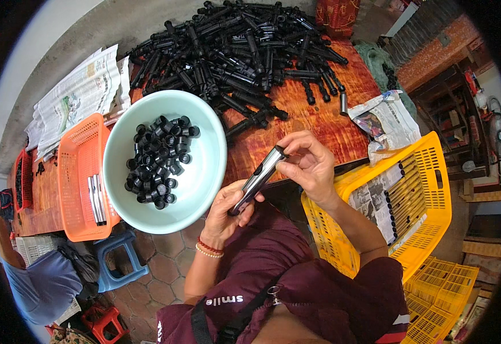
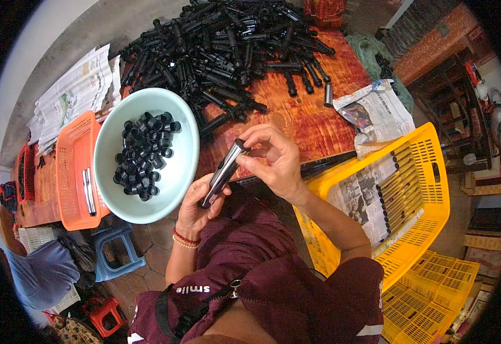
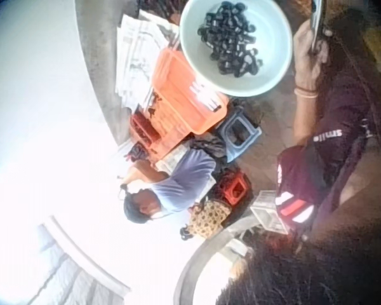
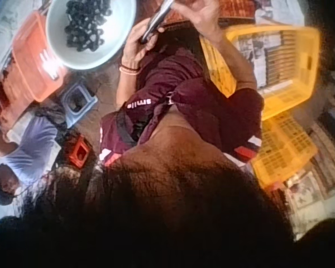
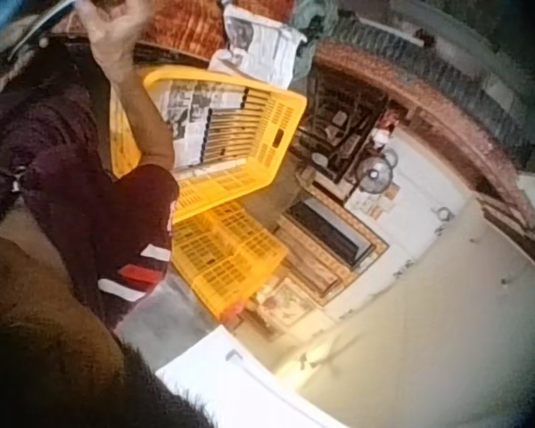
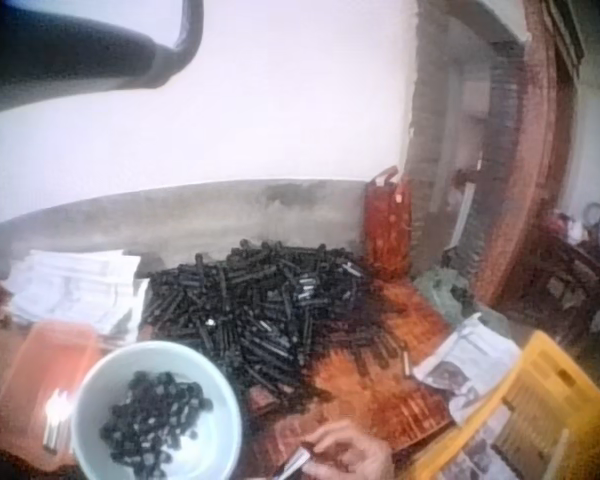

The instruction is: The person repeatedly picks up a black cylindrical component and a silver metal rod, inserts the rod into the component, and places the assembled unit into a yellow basket. The process is repeated continuously with parts from a large pile on the table.

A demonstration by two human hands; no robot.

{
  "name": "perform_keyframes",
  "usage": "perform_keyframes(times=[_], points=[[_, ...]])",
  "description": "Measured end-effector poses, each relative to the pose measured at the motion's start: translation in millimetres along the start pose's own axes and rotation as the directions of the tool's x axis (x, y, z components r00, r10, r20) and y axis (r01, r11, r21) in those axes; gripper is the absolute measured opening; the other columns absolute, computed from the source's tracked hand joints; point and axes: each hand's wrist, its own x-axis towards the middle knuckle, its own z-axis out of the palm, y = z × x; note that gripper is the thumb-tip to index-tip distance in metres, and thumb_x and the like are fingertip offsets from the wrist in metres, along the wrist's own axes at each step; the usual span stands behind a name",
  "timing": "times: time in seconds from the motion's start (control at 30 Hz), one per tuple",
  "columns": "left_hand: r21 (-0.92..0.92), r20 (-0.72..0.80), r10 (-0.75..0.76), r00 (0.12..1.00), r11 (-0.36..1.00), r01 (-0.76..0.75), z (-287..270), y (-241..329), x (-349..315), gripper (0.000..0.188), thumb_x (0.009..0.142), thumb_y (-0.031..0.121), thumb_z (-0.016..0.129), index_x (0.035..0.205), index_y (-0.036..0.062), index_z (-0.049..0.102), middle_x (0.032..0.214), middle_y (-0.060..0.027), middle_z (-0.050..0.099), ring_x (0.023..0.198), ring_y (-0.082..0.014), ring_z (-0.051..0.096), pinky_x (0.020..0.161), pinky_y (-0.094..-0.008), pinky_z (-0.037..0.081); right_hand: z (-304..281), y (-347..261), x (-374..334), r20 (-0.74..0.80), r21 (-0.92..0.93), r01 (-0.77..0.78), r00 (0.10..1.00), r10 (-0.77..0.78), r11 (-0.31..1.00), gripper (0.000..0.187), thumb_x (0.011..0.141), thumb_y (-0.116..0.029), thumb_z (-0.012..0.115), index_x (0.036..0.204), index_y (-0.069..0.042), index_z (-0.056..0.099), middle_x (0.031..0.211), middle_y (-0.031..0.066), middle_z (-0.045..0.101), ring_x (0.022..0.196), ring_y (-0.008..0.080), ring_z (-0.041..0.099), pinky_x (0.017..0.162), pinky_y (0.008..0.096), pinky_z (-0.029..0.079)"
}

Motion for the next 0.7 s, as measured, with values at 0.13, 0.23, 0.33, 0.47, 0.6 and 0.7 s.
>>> perform_keyframes(times=[0.13, 0.23, 0.33, 0.47, 0.6, 0.7], points=[[0.033, -0.018, 0.009, 1.000, 0.999, -0.008, -5, -3, -2, 0.042, 0.090, 0.023, 0.059, 0.118, -0.0068, 0.054, 0.087, -0.0173, 0.066, 0.048, -0.0093, 0.052, 0.042, -0.0183, 0.043, -4, -16, 3, 0.075, -0.055, -0.055, 0.995, 0.059, 0.997, 0.022, 0.082, -0.003, 0.064, 0.101, 0.001, 0.055, 0.103, 0.0091, 0.054, 0.096, 0.0146, 0.056, 0.084, 0.0285, 0.049], [0.050, 0.017, -0.036, 0.999, 0.998, 0.035, -4, -1, -5, 0.037, 0.088, 0.018, 0.060, 0.113, -0.0086, 0.057, 0.086, -0.0193, 0.067, 0.048, -0.0105, 0.055, 0.044, -0.0194, 0.046, -3, -33, 19, 0.192, -0.172, -0.017, 0.980, 0.050, 0.985, 0.021, 0.087, -0.014, 0.058, 0.102, 0.000, 0.058, 0.096, 0.0091, 0.058, 0.088, 0.0160, 0.058, 0.078, 0.0289, 0.047], [0.071, 0.063, -0.108, 0.992, 0.992, 0.104, 2, 0, -5, 0.034, 0.086, 0.016, 0.062, 0.110, -0.0084, 0.060, 0.085, -0.0210, 0.067, 0.052, -0.0114, 0.059, 0.047, -0.0201, 0.049, 13, -50, 32, 0.495, -0.296, 0.160, 0.869, 0.008, 0.942, 0.022, 0.089, -0.020, 0.055, 0.095, 0.000, 0.062, 0.087, 0.0110, 0.060, 0.081, 0.0205, 0.058, 0.071, 0.0314, 0.046], [0.080, 0.084, -0.193, 0.978, 0.979, 0.186, 14, 7, -15, 0.020, 0.082, 0.013, 0.067, 0.091, -0.0042, 0.063, 0.073, -0.0113, 0.064, 0.051, -0.0089, 0.057, 0.044, -0.0183, 0.046, 33, -64, 21, 0.702, -0.276, 0.102, 0.700, 0.128, 0.956, 0.021, 0.088, -0.022, 0.057, 0.091, -0.002, 0.063, 0.078, 0.0136, 0.058, 0.073, 0.0280, 0.059, 0.065, 0.0350, 0.045], [0.240, 0.082, -0.254, 0.964, 0.944, 0.228, 27, 13, -25, 0.014, 0.081, 0.007, 0.068, 0.089, -0.0039, 0.065, 0.071, -0.0079, 0.066, 0.045, -0.0040, 0.049, 0.038, -0.0162, 0.035, 34, -68, 4, 0.683, -0.315, 0.113, 0.716, 0.143, 0.942, 0.017, 0.085, -0.019, 0.061, 0.089, -0.003, 0.063, 0.074, 0.0136, 0.056, 0.070, 0.0297, 0.057, 0.063, 0.0365, 0.044], [0.354, 0.049, -0.197, 0.979, 0.920, 0.168, 31, 9, -29, 0.016, 0.081, 0.009, 0.070, 0.091, -0.0035, 0.066, 0.073, -0.0092, 0.067, 0.045, -0.0024, 0.044, 0.039, -0.0160, 0.030, 32, -67, -6, 0.614, -0.329, 0.069, 0.773, 0.158, 0.942, 0.016, 0.085, -0.016, 0.060, 0.089, -0.001, 0.064, 0.075, 0.0134, 0.058, 0.071, 0.0297, 0.058, 0.065, 0.0371, 0.045]])
